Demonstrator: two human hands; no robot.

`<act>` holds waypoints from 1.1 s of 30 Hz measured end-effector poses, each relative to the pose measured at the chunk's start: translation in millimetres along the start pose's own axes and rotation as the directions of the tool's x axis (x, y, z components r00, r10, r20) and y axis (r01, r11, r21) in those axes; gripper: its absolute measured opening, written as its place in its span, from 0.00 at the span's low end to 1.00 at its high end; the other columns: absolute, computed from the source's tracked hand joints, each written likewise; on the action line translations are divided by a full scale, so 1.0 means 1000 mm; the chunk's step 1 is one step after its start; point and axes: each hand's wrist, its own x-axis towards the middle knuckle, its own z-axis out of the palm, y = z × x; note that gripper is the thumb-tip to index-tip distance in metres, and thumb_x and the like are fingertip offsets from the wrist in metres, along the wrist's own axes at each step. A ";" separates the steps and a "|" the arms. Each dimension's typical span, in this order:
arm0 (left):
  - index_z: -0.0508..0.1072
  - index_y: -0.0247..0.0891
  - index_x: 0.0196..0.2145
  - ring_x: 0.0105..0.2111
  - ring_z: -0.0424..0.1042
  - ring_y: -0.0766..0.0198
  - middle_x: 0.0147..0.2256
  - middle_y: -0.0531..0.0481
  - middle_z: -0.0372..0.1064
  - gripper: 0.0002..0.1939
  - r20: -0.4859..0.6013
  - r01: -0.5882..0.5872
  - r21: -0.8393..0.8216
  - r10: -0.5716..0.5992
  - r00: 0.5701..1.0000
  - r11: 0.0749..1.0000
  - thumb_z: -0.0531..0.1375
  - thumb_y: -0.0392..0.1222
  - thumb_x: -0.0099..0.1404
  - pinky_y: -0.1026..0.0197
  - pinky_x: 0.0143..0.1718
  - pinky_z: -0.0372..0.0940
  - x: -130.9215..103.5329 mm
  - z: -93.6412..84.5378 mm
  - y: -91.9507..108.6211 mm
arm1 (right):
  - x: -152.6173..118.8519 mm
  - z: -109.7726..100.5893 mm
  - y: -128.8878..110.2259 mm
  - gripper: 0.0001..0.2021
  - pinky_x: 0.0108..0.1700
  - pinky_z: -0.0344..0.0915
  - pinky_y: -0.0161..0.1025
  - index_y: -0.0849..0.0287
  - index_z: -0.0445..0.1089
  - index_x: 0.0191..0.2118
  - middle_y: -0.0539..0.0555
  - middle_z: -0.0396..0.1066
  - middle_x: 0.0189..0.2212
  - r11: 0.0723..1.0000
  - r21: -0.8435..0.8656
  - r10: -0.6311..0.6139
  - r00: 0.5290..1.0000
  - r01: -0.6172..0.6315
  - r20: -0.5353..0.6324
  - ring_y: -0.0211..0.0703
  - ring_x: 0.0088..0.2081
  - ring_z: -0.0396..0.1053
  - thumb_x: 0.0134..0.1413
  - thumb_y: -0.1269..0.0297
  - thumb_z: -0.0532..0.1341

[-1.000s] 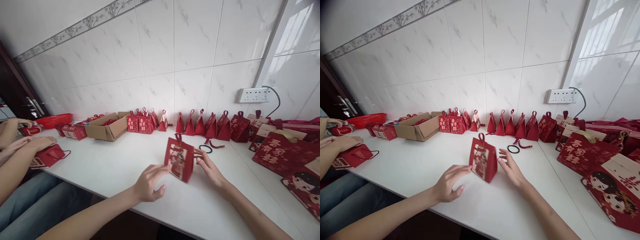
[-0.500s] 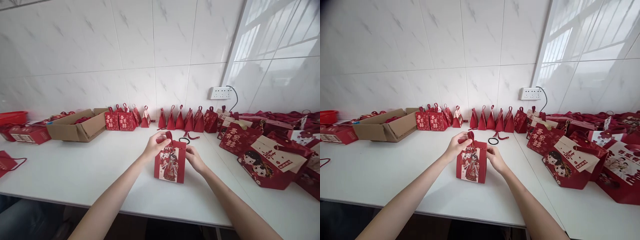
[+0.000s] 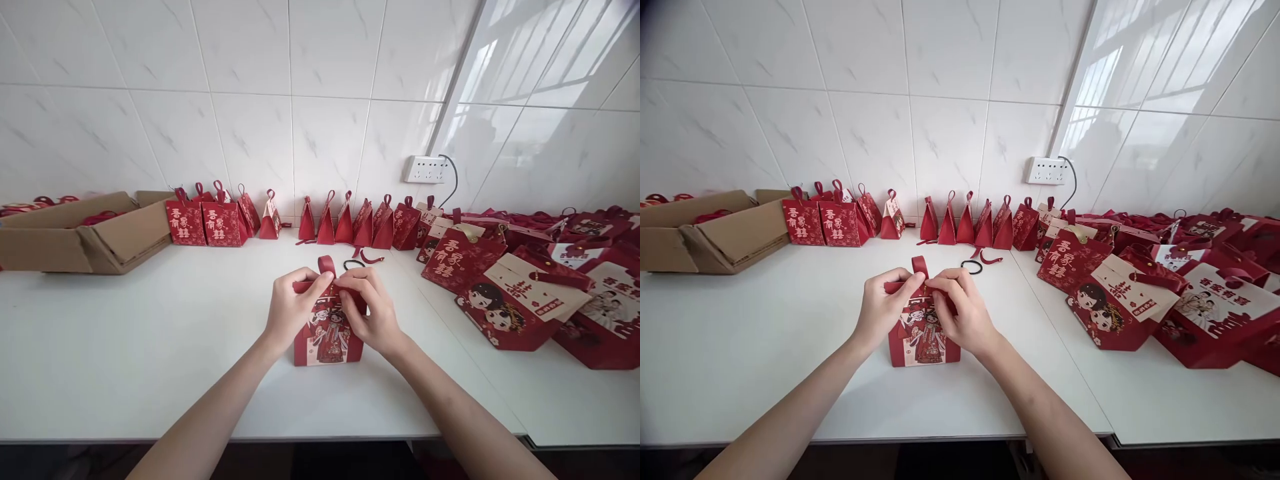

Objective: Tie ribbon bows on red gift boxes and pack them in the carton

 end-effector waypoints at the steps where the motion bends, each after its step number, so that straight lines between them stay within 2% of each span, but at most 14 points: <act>1: 0.67 0.36 0.17 0.18 0.58 0.72 0.16 0.57 0.61 0.18 -0.004 0.002 0.001 -0.002 1.000 1.000 0.60 0.50 0.58 0.68 0.20 0.56 0.000 0.001 0.000 | -0.001 0.000 0.001 0.14 0.36 0.68 0.42 0.54 0.63 0.46 0.55 0.63 0.36 1.000 -0.014 -0.002 1.000 0.002 -0.001 0.42 0.38 0.66 0.56 0.78 0.52; 5: 0.67 0.37 0.18 0.17 0.57 0.72 0.16 0.57 0.61 0.18 -0.009 -0.003 -0.005 0.003 1.000 1.000 0.59 0.50 0.59 0.68 0.19 0.55 0.000 0.002 -0.001 | -0.004 0.000 0.004 0.16 0.36 0.69 0.42 0.52 0.63 0.48 0.55 0.62 0.37 0.998 -0.052 -0.030 1.000 0.030 0.007 0.43 0.38 0.66 0.57 0.77 0.52; 9: 0.71 0.37 0.21 0.21 0.64 0.70 0.20 0.54 0.66 0.15 0.008 -0.059 0.007 0.059 0.998 0.998 0.58 0.48 0.61 0.67 0.23 0.59 -0.001 0.002 -0.002 | -0.005 -0.001 0.006 0.17 0.36 0.68 0.41 0.53 0.62 0.47 0.56 0.60 0.38 0.994 -0.085 -0.067 0.997 0.070 0.030 0.42 0.38 0.66 0.56 0.79 0.52; 13: 0.71 0.37 0.23 0.25 0.67 0.68 0.24 0.53 0.68 0.14 0.006 -0.111 0.022 0.111 0.994 0.994 0.56 0.47 0.62 0.66 0.27 0.61 -0.003 0.003 -0.004 | -0.004 0.000 0.005 0.14 0.34 0.68 0.41 0.54 0.61 0.44 0.55 0.60 0.36 0.995 -0.087 -0.039 0.999 0.040 0.006 0.42 0.36 0.65 0.55 0.79 0.51; 18: 0.70 0.37 0.23 0.26 0.66 0.68 0.24 0.54 0.67 0.14 0.011 -0.133 0.022 0.133 0.991 0.991 0.56 0.47 0.63 0.67 0.28 0.60 -0.003 0.004 -0.005 | -0.003 0.001 0.004 0.12 0.34 0.67 0.41 0.54 0.60 0.40 0.54 0.60 0.35 0.998 -0.067 -0.023 1.000 0.023 -0.009 0.41 0.36 0.64 0.54 0.79 0.52; 25: 0.72 0.37 0.25 0.27 0.67 0.68 0.26 0.54 0.69 0.12 0.030 -0.109 -0.004 0.109 0.994 0.994 0.57 0.46 0.63 0.67 0.29 0.61 -0.002 0.003 -0.005 | -0.003 0.001 0.003 0.10 0.34 0.66 0.40 0.54 0.61 0.36 0.54 0.60 0.35 0.998 -0.058 -0.011 1.000 0.010 -0.023 0.41 0.36 0.65 0.54 0.78 0.53; 27: 0.73 0.38 0.27 0.29 0.69 0.67 0.27 0.53 0.70 0.11 0.041 -0.092 -0.021 0.093 0.995 0.996 0.57 0.46 0.62 0.67 0.31 0.62 -0.002 0.002 -0.006 | -0.004 0.000 0.003 0.09 0.34 0.66 0.41 0.54 0.61 0.37 0.53 0.61 0.34 0.999 -0.038 0.016 0.999 -0.017 -0.032 0.41 0.35 0.65 0.54 0.77 0.54; 31: 0.73 0.38 0.32 0.33 0.71 0.65 0.31 0.52 0.72 0.09 0.070 -0.066 -0.082 0.072 0.995 0.994 0.59 0.46 0.60 0.66 0.35 0.65 -0.002 0.001 -0.009 | -0.003 -0.001 0.002 0.12 0.34 0.66 0.41 0.54 0.59 0.45 0.53 0.65 0.34 0.988 0.017 0.157 0.986 -0.157 -0.053 0.42 0.35 0.66 0.54 0.72 0.56; 33: 0.72 0.38 0.34 0.34 0.72 0.64 0.33 0.51 0.73 0.08 0.100 -0.066 -0.113 0.077 0.992 0.991 0.60 0.44 0.59 0.65 0.36 0.66 -0.002 0.000 -0.010 | -0.003 -0.002 0.002 0.10 0.35 0.66 0.41 0.55 0.60 0.43 0.53 0.65 0.34 0.982 0.020 0.190 0.981 -0.190 -0.036 0.42 0.35 0.66 0.55 0.72 0.56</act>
